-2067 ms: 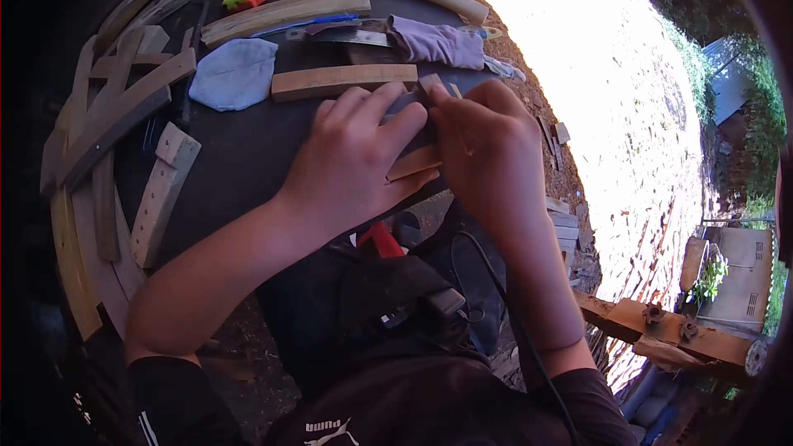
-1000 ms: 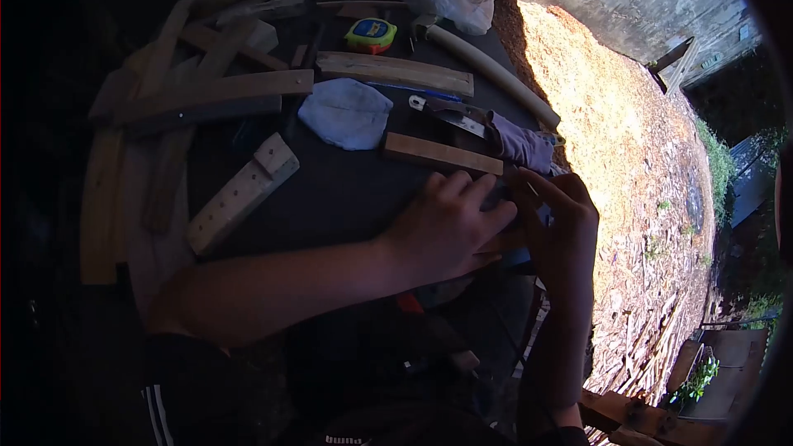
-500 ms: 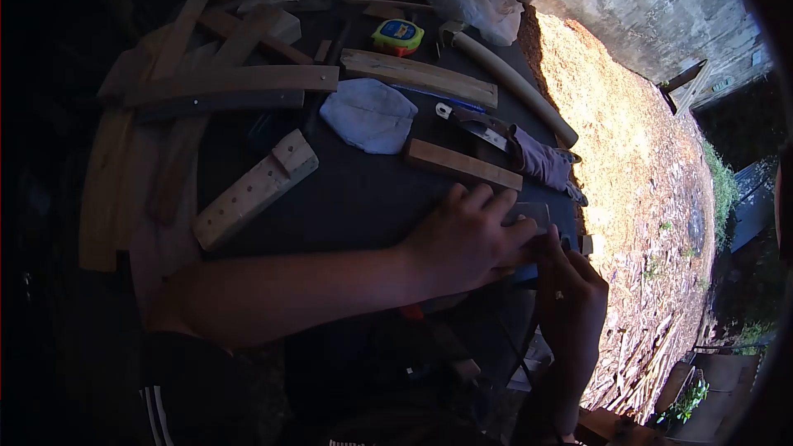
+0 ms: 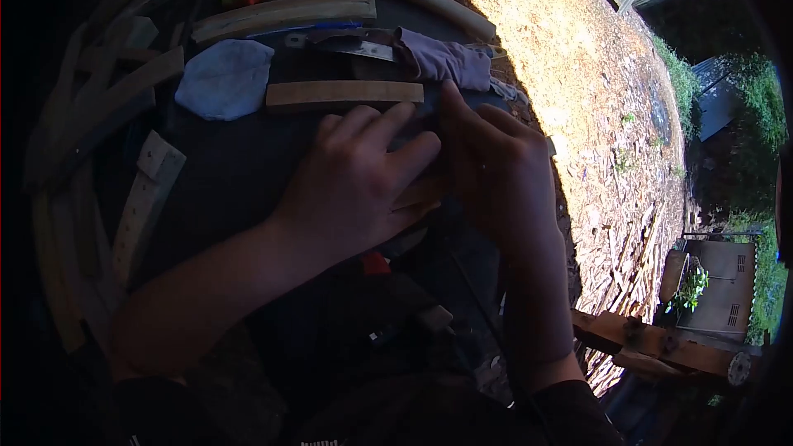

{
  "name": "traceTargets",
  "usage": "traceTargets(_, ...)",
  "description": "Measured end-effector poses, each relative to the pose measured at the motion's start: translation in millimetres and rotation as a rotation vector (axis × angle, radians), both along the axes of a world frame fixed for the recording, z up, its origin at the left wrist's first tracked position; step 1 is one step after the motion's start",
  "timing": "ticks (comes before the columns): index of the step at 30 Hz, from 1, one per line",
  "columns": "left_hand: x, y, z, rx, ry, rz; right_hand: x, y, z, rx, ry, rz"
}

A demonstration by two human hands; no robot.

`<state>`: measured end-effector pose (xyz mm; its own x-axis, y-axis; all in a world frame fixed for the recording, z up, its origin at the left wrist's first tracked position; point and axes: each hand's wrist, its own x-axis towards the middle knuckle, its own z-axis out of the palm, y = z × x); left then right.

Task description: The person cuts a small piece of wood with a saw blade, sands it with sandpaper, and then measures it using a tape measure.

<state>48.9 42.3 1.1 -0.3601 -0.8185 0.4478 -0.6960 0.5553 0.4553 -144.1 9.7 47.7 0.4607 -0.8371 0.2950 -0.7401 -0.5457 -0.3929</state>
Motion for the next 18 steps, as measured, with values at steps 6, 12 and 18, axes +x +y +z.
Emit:
traceTargets(6,-0.1,1.6,-2.6,-0.064,-0.007,0.014,-9.1,30.0,6.0,0.04,-0.022,-0.032)
traceTargets(12,-3.9,-1.1,0.4,-0.054,0.034,-0.002,3.1,-17.6,-6.5,-0.075,-0.031,0.065)
traceTargets(18,-0.6,1.3,-0.8,-0.086,-0.006,0.008,-14.1,38.1,-0.8,-0.046,-0.033,-0.038)
